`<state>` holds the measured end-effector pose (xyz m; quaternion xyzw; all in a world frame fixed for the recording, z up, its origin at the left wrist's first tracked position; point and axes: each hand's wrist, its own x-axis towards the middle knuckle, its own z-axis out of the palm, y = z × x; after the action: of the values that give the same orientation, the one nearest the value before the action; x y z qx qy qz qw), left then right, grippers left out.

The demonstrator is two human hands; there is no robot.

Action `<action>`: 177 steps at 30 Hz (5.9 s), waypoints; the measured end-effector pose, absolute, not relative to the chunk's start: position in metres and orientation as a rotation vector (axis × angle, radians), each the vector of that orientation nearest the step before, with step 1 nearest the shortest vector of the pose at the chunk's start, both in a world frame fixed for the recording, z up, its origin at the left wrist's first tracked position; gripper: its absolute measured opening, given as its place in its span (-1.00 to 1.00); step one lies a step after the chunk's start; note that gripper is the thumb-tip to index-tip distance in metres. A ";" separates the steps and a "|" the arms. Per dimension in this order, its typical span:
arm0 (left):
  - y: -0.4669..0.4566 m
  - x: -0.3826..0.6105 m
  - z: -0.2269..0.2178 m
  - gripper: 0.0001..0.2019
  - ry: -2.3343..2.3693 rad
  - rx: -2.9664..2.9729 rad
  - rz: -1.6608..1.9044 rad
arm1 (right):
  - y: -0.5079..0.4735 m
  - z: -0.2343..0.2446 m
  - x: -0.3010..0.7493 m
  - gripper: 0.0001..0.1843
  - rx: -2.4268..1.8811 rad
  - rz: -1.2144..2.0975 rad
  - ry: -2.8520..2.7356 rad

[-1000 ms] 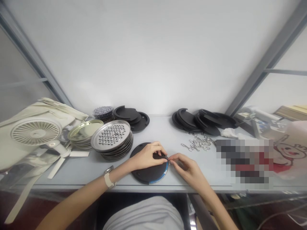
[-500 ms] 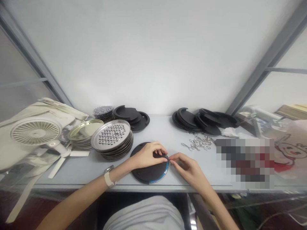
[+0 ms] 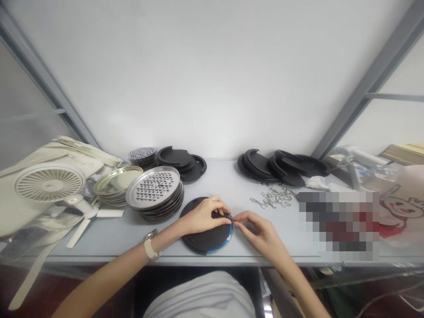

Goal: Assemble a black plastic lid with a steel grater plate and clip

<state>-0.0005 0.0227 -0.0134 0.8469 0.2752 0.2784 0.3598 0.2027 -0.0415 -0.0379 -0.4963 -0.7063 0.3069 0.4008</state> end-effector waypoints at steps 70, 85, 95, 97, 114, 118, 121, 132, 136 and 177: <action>0.020 0.000 -0.006 -0.78 0.668 2.114 0.721 | -0.041 -0.038 0.203 -0.69 -1.258 0.810 -1.775; 0.019 -0.001 -0.004 -0.88 0.651 2.144 0.719 | -0.043 -0.035 0.202 -0.71 -1.246 0.811 -1.798; 0.018 -0.002 -0.003 -0.88 0.663 2.243 0.794 | -0.044 -0.035 0.203 -0.72 -1.246 0.828 -1.799; 0.018 -0.002 -0.003 -0.88 0.670 2.256 0.789 | -0.044 -0.034 0.202 -0.71 -1.248 0.831 -1.795; 0.014 -0.002 -0.003 -0.87 0.691 2.384 0.726 | -0.043 -0.034 0.202 -0.79 -1.219 0.732 -1.879; 0.014 -0.002 -0.002 -0.91 0.683 2.374 0.728 | -0.043 -0.033 0.201 -0.78 -1.206 0.728 -1.886; 0.015 -0.002 -0.002 -0.93 0.663 2.374 0.739 | -0.043 -0.034 0.202 -0.81 -1.201 0.732 -1.881; 0.017 -0.001 -0.003 -0.94 0.615 2.367 0.788 | -0.043 -0.039 0.203 -0.75 -1.242 0.739 -1.812; 0.017 -0.001 -0.004 -0.76 0.641 2.292 0.791 | -0.042 -0.039 0.203 -0.77 -1.216 0.761 -1.809; 0.018 -0.001 -0.006 -0.82 0.648 2.199 0.765 | -0.043 -0.036 0.204 -0.69 -1.281 0.804 -1.807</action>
<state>-0.0009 0.0177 -0.0059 0.8509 0.2505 0.2958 0.3546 0.2042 -0.0434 -0.0364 -0.5022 -0.7086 0.3152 0.3825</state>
